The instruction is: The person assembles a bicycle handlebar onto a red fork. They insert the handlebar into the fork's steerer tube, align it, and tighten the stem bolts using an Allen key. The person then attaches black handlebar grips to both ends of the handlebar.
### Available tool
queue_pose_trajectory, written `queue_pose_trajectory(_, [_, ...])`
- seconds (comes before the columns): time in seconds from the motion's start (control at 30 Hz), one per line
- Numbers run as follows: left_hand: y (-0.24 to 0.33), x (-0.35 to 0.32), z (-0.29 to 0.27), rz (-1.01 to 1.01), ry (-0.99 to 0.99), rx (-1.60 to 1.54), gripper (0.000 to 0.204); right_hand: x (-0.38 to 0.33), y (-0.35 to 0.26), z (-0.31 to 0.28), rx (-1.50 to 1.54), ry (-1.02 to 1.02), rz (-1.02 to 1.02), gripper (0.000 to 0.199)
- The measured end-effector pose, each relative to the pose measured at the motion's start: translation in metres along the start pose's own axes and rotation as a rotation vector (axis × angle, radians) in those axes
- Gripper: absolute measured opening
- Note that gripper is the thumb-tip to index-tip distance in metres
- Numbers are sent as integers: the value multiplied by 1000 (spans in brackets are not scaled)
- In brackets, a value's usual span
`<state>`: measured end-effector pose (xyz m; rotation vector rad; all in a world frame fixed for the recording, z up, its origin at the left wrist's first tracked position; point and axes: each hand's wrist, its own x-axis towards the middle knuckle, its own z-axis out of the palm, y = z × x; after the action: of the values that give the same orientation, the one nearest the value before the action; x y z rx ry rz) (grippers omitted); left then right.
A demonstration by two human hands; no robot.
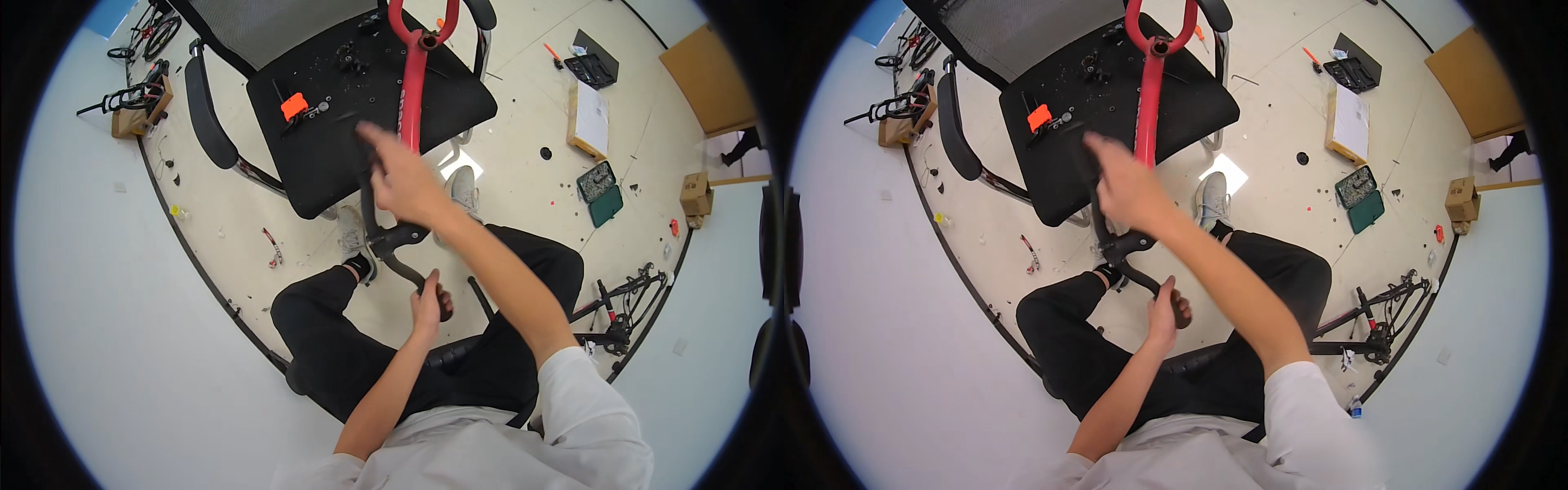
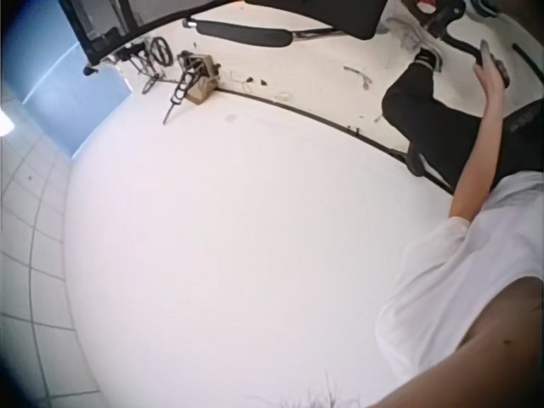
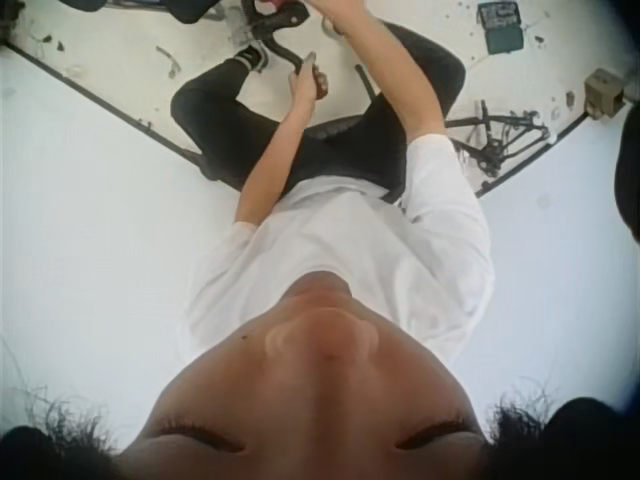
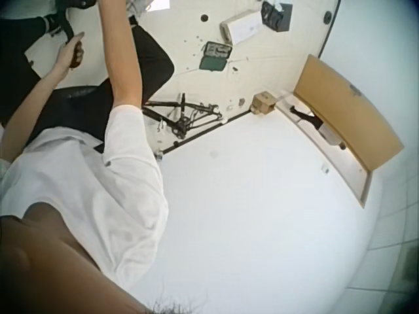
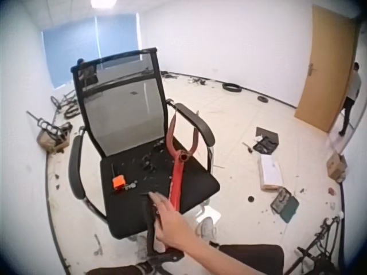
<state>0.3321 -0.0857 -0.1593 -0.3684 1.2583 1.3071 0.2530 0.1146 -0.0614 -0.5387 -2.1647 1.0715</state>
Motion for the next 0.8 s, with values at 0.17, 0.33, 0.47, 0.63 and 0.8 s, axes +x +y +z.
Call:
queue_pose_trajectory(0.17, [-20, 10, 43, 42, -242, -195, 42, -26, -51, 32, -256, -478, 52, 83])
queue_pose_trajectory(0.33, [-3, 3, 70, -36, -321, -113, 57, -53, -44, 58, -449, -406, -131, 87])
queue_pose_trajectory(0.47, [0, 2, 56, 127, -408, 383, 55, -68, -44, 54, -346, -597, -203, 74])
queue_pose_trajectory(0.63, [32, -53, 4, 488, -650, 1098, 37, -103, -20, 43, -313, -736, -318, 60])
queue_pose_trajectory(0.8, [109, -110, 2, 603, -405, 1144, 24, -141, 6, 32, -252, -756, -360, 29])
